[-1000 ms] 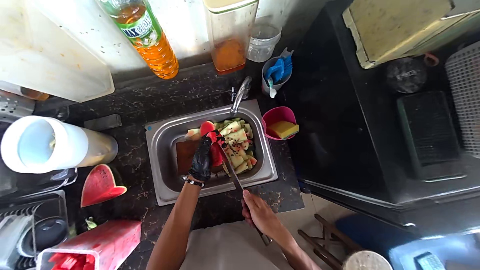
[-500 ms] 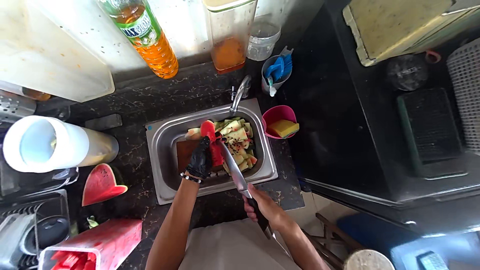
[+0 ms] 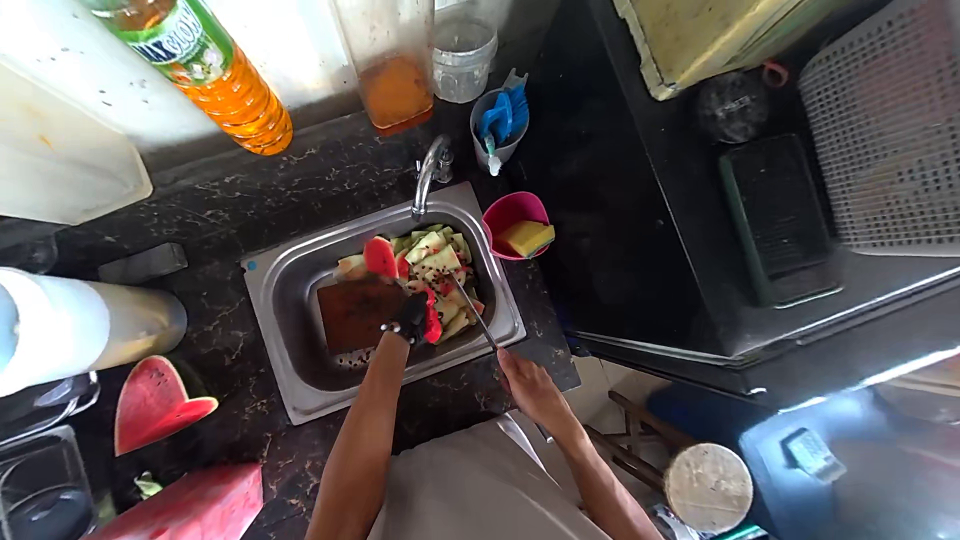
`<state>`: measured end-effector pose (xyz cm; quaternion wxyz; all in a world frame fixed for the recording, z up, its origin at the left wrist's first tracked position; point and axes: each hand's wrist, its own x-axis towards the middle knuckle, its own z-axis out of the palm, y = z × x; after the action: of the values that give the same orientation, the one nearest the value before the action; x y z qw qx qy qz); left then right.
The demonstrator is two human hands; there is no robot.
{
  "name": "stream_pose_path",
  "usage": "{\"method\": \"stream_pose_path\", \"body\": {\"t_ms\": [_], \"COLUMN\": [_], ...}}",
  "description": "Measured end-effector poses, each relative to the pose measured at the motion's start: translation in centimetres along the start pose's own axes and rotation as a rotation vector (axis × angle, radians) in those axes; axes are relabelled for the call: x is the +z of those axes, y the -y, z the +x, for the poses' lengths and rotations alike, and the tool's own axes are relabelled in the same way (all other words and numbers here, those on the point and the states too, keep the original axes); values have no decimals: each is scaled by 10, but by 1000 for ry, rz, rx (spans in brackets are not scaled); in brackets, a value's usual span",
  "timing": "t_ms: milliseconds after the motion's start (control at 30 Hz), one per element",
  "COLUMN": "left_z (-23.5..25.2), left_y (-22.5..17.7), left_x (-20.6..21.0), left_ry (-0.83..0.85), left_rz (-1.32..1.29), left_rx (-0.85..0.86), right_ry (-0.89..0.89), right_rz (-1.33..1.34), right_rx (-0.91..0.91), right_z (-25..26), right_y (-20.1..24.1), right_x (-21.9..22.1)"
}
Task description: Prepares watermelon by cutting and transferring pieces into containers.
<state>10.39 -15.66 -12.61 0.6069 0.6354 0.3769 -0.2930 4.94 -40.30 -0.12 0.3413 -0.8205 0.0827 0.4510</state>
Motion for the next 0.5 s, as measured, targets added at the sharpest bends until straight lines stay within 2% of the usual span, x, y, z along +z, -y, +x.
{"method": "stream_pose_path", "body": {"t_ms": [67,100,167,267,333,400,467,500], "left_z": [-15,-25,-44,-67,-73,-100,-140,-148], "left_y": [-4,-7,-10,-11,-9,-26,-51,-55], "left_x": [-6,-12,-28,-48,-61,-64,-63,-65], "left_ry": [169,264,372,352,382,292,56,-11], "left_rz": [-467,-579,-641,-678,-705,-655,-504,-448], "left_rx": [32,40,66,138,223,320,449,503], "right_ry": [31,72,190,338,370,351,261,213], "right_rz": [32,77,176,211,209,166,21,-57], "right_rx": [-45,-82,-128,-151,-184,-214,-254,-272], "right_z": [-9,-13,-18,-18,-17,-20,-26,-29], "right_y": [-5,-7,-9,-6,-5,-1,4,7], "right_x": [-4,-5,-8,-10,-10,-10,-12,-12]}}
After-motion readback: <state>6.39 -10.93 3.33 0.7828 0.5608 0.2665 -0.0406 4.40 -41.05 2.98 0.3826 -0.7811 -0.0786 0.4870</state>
